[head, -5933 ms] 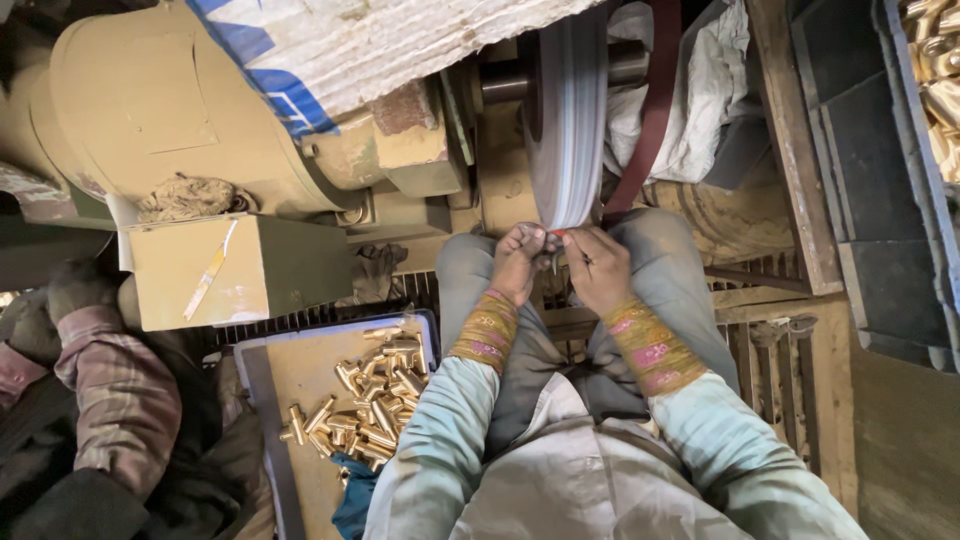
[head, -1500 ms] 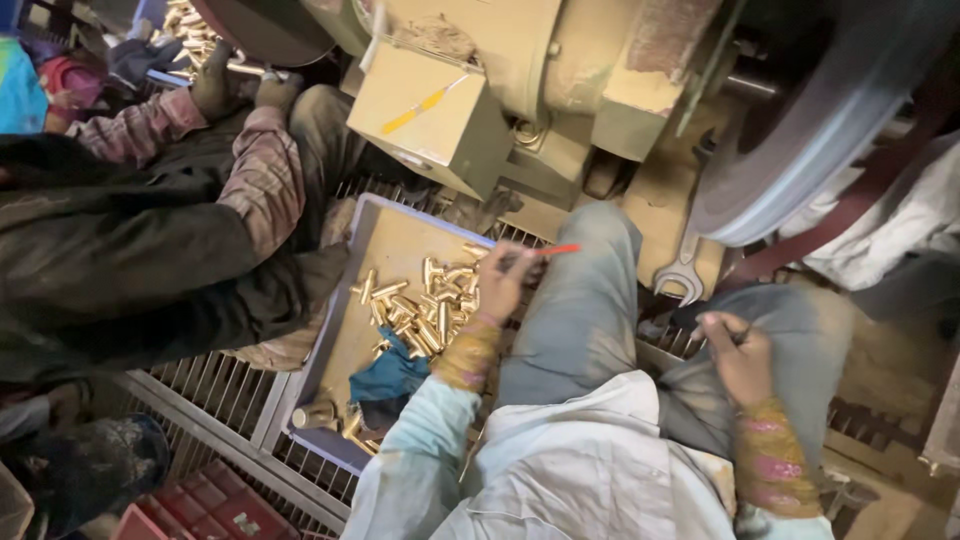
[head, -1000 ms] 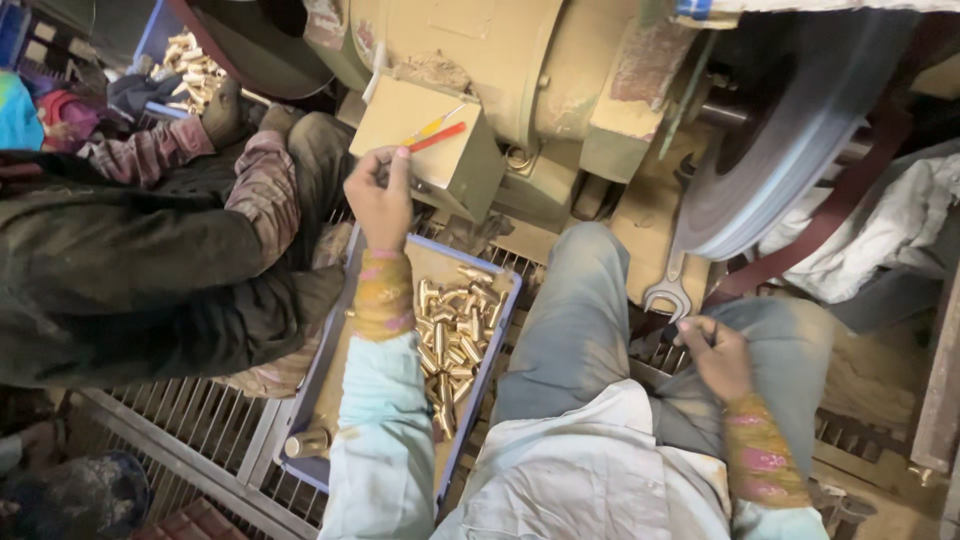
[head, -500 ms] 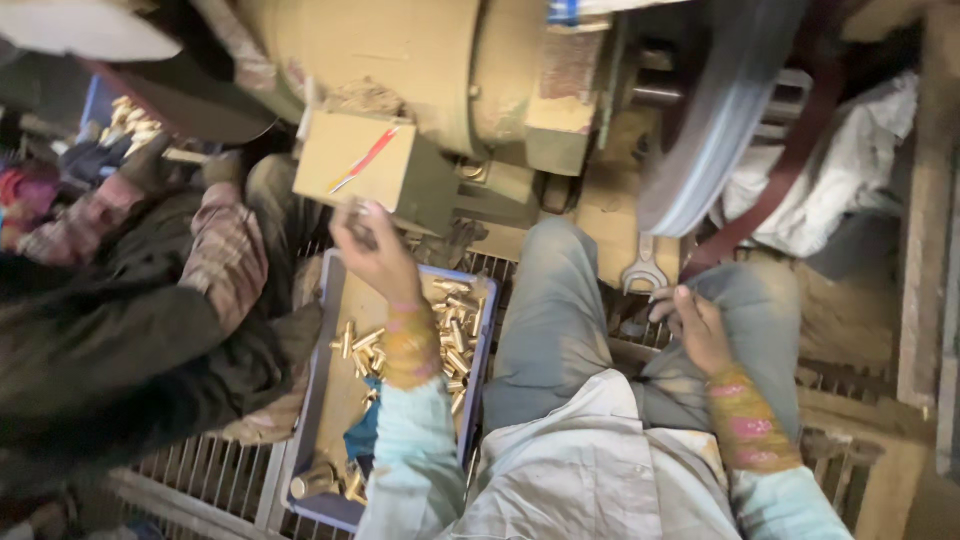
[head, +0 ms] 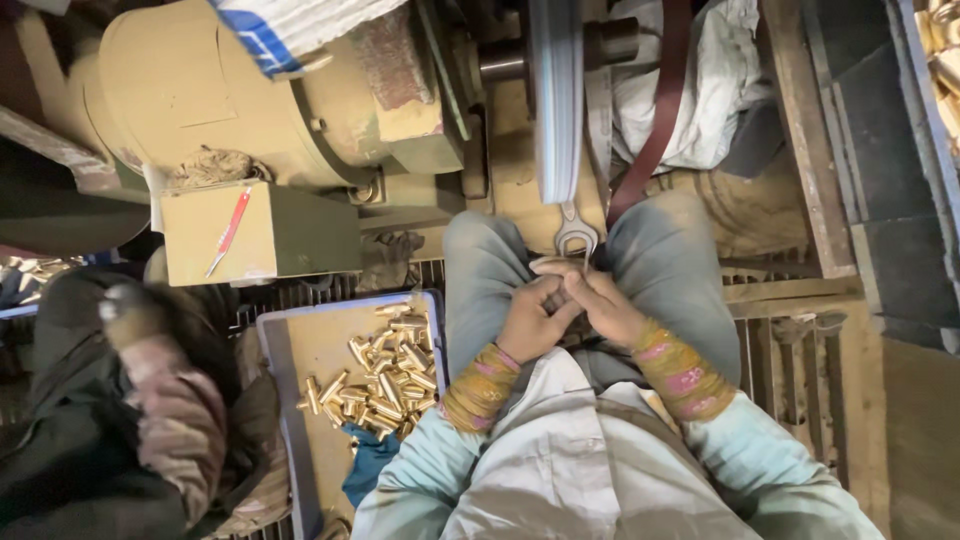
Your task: The person sits on the floor and uses a rotating grinding wheel to smooth small metal parts. They pick up each part from a bin, press it against the wheel, and then place it back down, repeating the process.
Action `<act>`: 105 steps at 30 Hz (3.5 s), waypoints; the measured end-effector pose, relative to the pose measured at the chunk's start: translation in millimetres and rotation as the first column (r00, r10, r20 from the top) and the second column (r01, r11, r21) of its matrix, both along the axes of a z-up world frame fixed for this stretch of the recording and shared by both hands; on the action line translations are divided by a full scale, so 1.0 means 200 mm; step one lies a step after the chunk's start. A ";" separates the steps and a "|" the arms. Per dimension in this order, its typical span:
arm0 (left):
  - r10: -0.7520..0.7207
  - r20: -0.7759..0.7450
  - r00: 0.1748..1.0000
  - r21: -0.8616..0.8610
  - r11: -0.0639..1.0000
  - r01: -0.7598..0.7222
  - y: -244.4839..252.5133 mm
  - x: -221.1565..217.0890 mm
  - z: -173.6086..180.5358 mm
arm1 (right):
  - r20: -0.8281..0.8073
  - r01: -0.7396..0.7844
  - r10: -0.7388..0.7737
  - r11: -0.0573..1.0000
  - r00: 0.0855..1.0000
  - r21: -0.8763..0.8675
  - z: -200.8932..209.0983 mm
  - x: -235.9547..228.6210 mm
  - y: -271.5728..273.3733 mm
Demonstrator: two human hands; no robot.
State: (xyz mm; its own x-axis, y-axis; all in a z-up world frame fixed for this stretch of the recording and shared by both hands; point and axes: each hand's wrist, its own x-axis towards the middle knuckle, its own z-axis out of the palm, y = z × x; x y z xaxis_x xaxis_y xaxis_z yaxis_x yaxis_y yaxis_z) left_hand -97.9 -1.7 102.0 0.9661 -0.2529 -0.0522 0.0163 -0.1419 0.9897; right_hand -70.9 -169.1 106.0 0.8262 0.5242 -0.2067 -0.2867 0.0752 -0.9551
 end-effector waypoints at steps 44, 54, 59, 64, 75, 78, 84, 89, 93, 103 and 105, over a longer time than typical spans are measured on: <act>0.056 -0.093 0.994 -0.589 0.802 -0.100 0.12 -0.09 0.30 | -0.057 0.182 -0.175 0.965 0.983 0.186 0.34 -0.15 -0.14; 0.113 -0.008 0.994 -0.644 0.759 -0.091 0.11 -0.11 0.32 | 0.042 0.153 -0.159 0.981 0.986 0.117 0.40 -0.15 -0.14; 0.100 0.003 0.995 -0.613 0.786 -0.077 0.12 -0.11 0.32 | 0.039 0.164 -0.172 0.974 0.984 0.159 0.39 -0.16 -0.14; 0.100 -0.001 0.995 -0.620 0.781 -0.079 0.11 -0.13 0.32 | -0.032 0.188 -0.186 0.956 0.982 0.227 0.37 -0.18 -0.13; 0.086 0.024 0.996 -0.621 0.782 -0.053 0.12 -0.10 0.37 | 0.142 0.187 -0.188 0.982 0.972 0.025 0.43 -0.19 -0.13; 0.086 0.060 0.994 -0.605 0.796 -0.032 0.12 -0.09 0.38 | 0.137 0.193 -0.194 0.981 0.972 0.020 0.45 -0.19 -0.13; 0.065 0.007 0.998 -0.594 0.803 -0.048 0.12 -0.10 0.39 | 0.174 0.182 -0.186 0.983 0.967 0.042 0.45 -0.20 -0.15; 0.049 -0.012 0.999 -0.602 0.797 -0.046 0.13 -0.10 0.40 | 0.183 0.177 -0.187 0.982 0.965 0.068 0.44 -0.19 -0.15; 0.087 0.073 0.994 -0.521 0.853 -0.036 0.13 -0.09 0.43 | 0.243 0.244 -0.248 0.969 0.938 0.047 0.46 -0.18 -0.14; 0.140 0.220 0.965 -0.382 0.923 -0.047 0.14 -0.10 0.45 | 0.595 0.319 -0.250 0.948 0.764 -0.011 0.57 -0.11 -0.13; 0.145 0.139 0.980 -0.456 0.887 -0.067 0.13 -0.10 0.44 | 0.621 0.321 -0.247 0.947 0.744 -0.009 0.58 -0.10 -0.13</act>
